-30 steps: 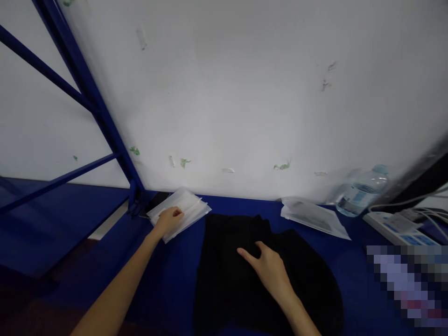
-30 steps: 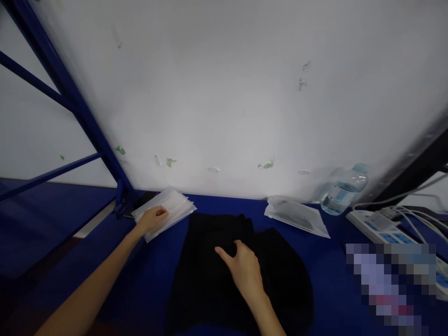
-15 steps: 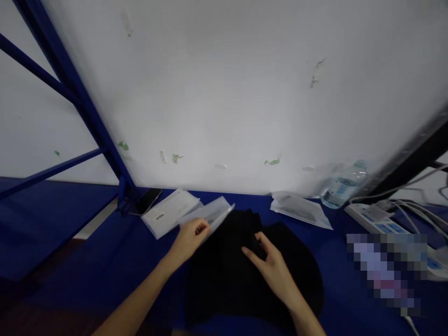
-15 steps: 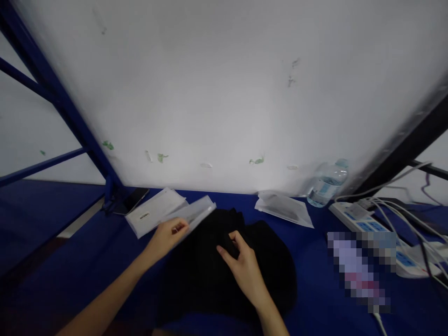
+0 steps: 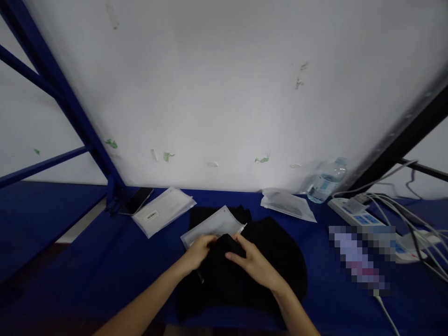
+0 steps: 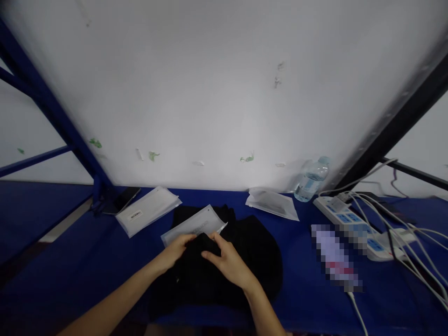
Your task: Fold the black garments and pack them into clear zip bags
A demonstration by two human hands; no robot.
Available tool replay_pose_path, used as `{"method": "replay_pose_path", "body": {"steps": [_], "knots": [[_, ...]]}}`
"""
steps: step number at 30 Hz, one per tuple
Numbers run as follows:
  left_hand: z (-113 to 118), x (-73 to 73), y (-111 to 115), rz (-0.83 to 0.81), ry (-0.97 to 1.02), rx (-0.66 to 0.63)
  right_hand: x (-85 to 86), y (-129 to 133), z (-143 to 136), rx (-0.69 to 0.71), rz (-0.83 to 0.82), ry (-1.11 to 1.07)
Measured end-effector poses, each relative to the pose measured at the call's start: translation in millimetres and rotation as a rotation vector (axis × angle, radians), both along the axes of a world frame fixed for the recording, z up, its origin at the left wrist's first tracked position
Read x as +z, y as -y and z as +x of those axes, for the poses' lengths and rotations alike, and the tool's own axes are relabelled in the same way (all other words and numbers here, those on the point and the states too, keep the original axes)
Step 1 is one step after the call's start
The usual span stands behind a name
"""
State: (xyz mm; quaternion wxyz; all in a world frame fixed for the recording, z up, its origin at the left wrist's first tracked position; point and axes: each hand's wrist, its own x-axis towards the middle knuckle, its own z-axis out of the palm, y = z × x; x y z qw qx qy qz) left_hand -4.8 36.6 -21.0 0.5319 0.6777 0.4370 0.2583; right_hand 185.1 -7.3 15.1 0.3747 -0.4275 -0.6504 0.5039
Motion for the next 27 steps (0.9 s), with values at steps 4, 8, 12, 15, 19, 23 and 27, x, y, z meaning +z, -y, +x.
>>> {"method": "replay_pose_path", "body": {"steps": [4, 8, 12, 15, 19, 23, 27], "knots": [[-0.7, 1.7, 1.7, 0.098, -0.056, 0.06, -11.2, 0.7, 2.2, -0.059, 0.07, 0.131], [-2.2, 15.4, 8.6, 0.243, -0.145, 0.149, -12.9, 2.8, 0.1, -0.101, 0.098, 0.346], [-1.8, 30.8, 21.2, 0.4, -0.228, 0.172, -10.3, 6.2, -21.3, -0.191, 0.141, 0.789], [2.7, 31.4, 29.0, 0.52, -0.331, 0.132, -7.6, 5.4, -31.3, -0.259, 0.152, 0.954], [7.6, 22.8, 32.8, 0.524, -0.509, 0.137, -10.7, -6.7, -17.7, -0.332, 0.089, 0.579], [8.1, 17.9, 33.2, 0.482, -0.611, 0.118, -25.2, -21.2, 1.8, -0.4, 0.014, 0.285], [8.9, 16.0, 34.7, 0.513, -0.642, 0.1, -37.4, -24.7, 6.0, -0.424, -0.137, 0.097]]}}
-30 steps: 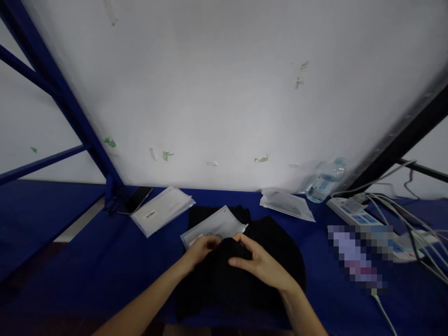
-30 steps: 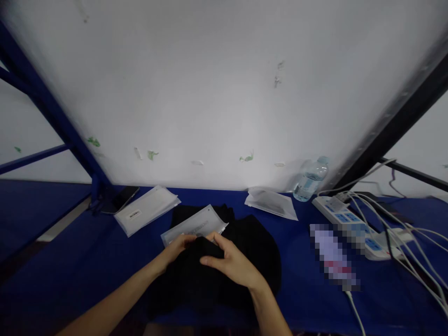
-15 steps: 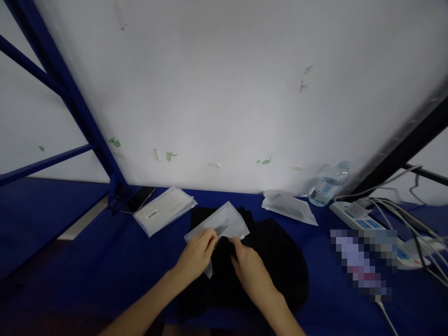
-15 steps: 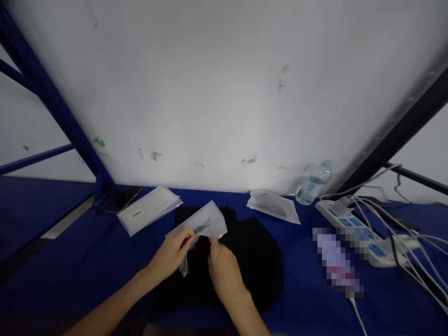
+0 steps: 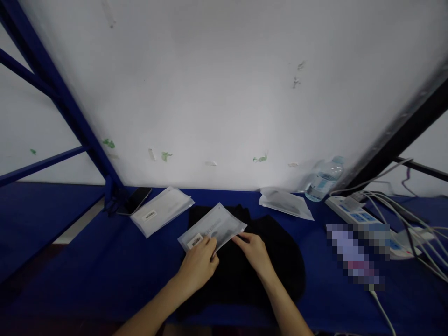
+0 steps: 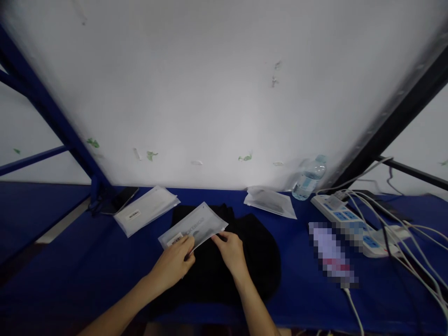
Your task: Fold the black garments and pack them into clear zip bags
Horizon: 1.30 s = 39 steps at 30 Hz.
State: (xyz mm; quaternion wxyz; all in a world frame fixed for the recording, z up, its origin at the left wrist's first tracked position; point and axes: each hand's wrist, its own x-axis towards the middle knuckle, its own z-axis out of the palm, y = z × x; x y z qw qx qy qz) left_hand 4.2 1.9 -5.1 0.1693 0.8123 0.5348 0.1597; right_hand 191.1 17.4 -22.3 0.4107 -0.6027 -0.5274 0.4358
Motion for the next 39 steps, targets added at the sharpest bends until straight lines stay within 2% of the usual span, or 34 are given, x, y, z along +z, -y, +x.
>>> {"method": "replay_pose_path", "body": {"steps": [4, 6, 9, 11, 13, 23, 28, 33, 36, 39], "knots": [[0.6, -5.5, 1.0, 0.031, -0.014, -0.002, 4.0, 18.7, -0.2, -0.034, -0.132, -0.433], [0.6, -9.1, 0.9, 0.044, -0.011, 0.009, 8.2, 35.7, -1.2, -0.056, -0.143, -0.559], [0.8, -13.1, 1.3, 0.057, -0.001, 0.025, 8.8, 59.2, -7.6, -0.062, -0.116, -0.419], [0.8, -13.7, 2.1, 0.064, 0.006, 0.014, 4.7, 66.2, -14.7, 0.013, -0.146, -0.237], [-0.1, -12.2, 2.7, 0.077, 0.018, -0.013, -0.2, 64.9, -21.6, 0.085, -0.2, -0.152], [-7.5, 12.8, 4.8, 0.184, 0.005, -0.212, 0.2, 30.8, -35.7, 0.056, -0.278, -0.377], [-7.4, 16.4, 10.4, 0.205, 0.049, -0.268, -0.7, 15.6, -47.1, 0.163, -0.238, -0.506], [-12.2, 18.7, 9.9, 0.198, 0.058, -0.255, -0.1, 20.3, -48.2, 0.13, -0.098, -0.637], [-12.2, 20.6, -1.6, 0.203, 0.09, -0.23, 0.1, 31.7, -37.8, 0.187, -0.086, -0.543], [-9.3, 15.9, -18.9, 0.231, 0.083, -0.275, 4.0, 34.9, -14.3, 0.153, -0.068, -0.259]]}}
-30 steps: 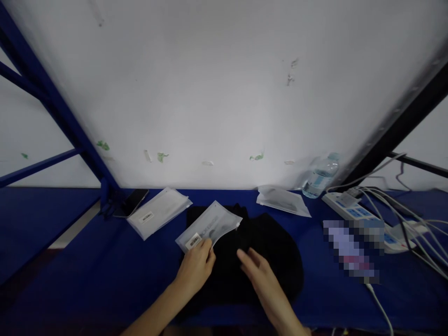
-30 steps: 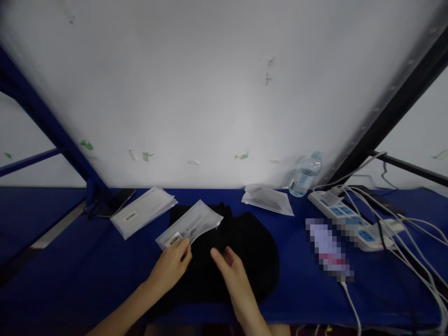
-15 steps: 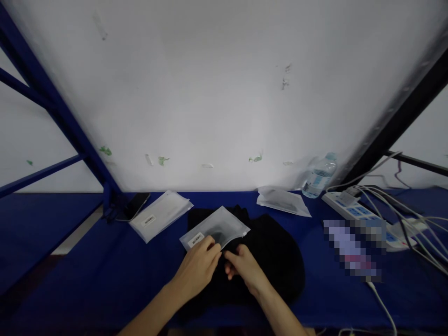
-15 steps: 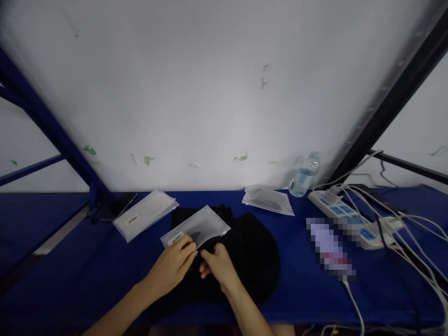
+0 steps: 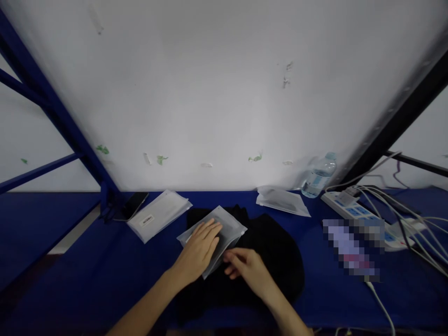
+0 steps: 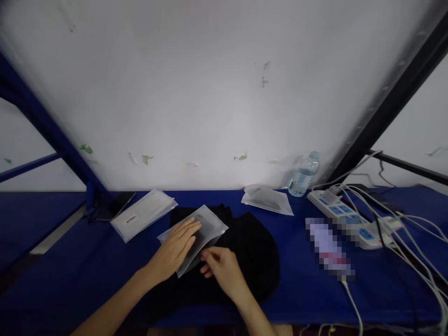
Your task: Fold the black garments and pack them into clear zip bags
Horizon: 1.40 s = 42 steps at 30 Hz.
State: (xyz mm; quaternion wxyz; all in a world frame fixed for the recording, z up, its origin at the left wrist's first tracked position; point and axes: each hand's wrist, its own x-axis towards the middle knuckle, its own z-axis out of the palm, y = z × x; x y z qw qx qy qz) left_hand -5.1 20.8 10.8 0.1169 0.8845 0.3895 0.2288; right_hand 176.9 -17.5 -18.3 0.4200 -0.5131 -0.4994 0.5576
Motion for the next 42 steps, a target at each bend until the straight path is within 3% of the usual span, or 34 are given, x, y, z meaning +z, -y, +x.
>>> {"method": "replay_pose_path", "body": {"steps": [4, 6, 13, 18, 22, 24, 27, 30, 35, 42], "knots": [[3.1, -18.0, -14.0, 0.013, -0.182, -0.083, 7.8, -15.4, 41.2, -0.28, 0.13, 0.33], [3.4, -27.2, -14.3, 0.043, -0.255, -0.081, 8.6, -26.4, 56.1, -0.323, 0.118, 0.389], [-0.1, -41.1, -8.0, 0.155, -0.318, -0.074, -0.9, -58.1, 59.8, -0.199, 0.043, 0.477], [1.1, -29.1, -6.9, 0.139, -0.304, -0.092, -6.1, -72.5, 57.1, -0.158, 0.028, 0.447], [35.0, -10.3, -10.7, 0.113, -0.244, 0.048, -11.8, -74.8, 60.1, -0.149, 0.021, 0.373], [60.4, -7.2, -15.6, 0.124, -0.277, 0.045, -14.2, -73.3, 61.4, -0.156, 0.021, 0.336], [91.6, -12.4, -24.2, 0.134, -0.319, 0.018, -16.6, -69.7, 61.8, -0.18, 0.023, 0.298], [103.5, -20.7, -28.8, 0.145, -0.357, 0.02, -18.6, -67.4, 61.0, -0.212, 0.028, 0.277], [82.9, -23.4, -17.2, 0.179, -0.423, -0.045, -22.8, -67.3, 60.1, -0.257, 0.017, 0.247], [4.9, -33.9, 28.9, 0.185, -0.496, -0.046, -25.8, -67.3, 60.0, -0.279, 0.007, 0.235]]}}
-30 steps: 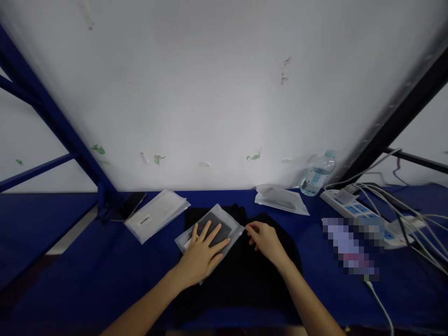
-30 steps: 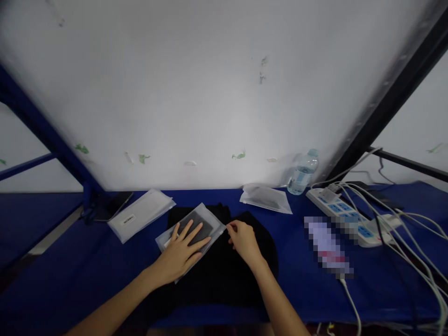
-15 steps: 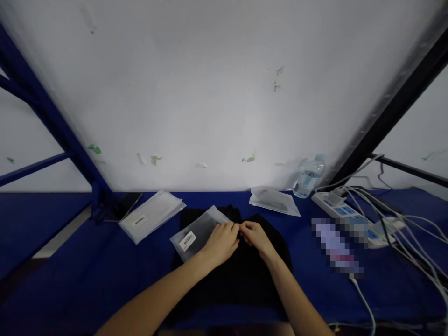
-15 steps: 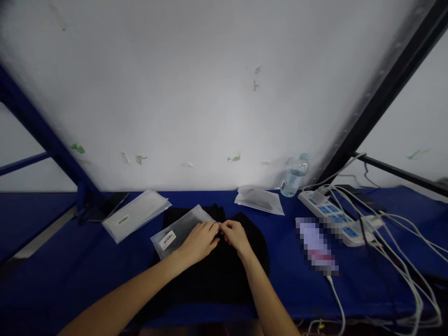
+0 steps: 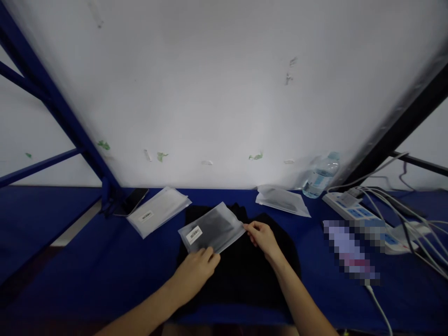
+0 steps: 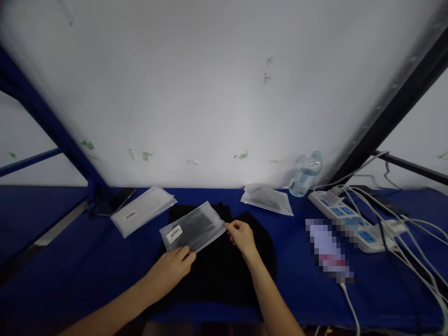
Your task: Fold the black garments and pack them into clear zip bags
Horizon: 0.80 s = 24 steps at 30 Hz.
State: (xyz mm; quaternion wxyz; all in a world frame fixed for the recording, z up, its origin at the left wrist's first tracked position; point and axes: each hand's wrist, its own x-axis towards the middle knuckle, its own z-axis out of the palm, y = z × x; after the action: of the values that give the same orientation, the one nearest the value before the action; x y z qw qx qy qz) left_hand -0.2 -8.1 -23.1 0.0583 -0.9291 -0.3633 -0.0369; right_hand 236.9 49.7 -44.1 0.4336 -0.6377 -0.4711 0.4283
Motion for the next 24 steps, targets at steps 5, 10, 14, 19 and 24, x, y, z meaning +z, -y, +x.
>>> {"method": "replay_pose_path", "body": {"steps": [5, 10, 14, 19, 24], "knots": [[-34.1, 2.8, 14.4, -0.001, 0.036, 0.042, 3.9, 2.3, 2.0, 0.032, -0.009, 0.073], [-37.6, 20.0, -3.6, 0.052, 0.213, 0.147, 15.7, -3.8, 9.6, 0.053, 0.026, 0.275], [-35.0, 13.2, -20.0, -0.026, 0.227, 0.078, 21.9, -20.8, -1.0, 0.095, 0.088, 0.397], [-36.5, -5.4, -26.9, -0.093, 0.207, 0.086, 24.4, -37.9, -24.9, 0.187, 0.061, 0.454], [-38.7, -9.1, -28.6, -0.091, 0.203, 0.078, 26.0, -42.5, -32.5, 0.313, 0.024, 0.397]]}}
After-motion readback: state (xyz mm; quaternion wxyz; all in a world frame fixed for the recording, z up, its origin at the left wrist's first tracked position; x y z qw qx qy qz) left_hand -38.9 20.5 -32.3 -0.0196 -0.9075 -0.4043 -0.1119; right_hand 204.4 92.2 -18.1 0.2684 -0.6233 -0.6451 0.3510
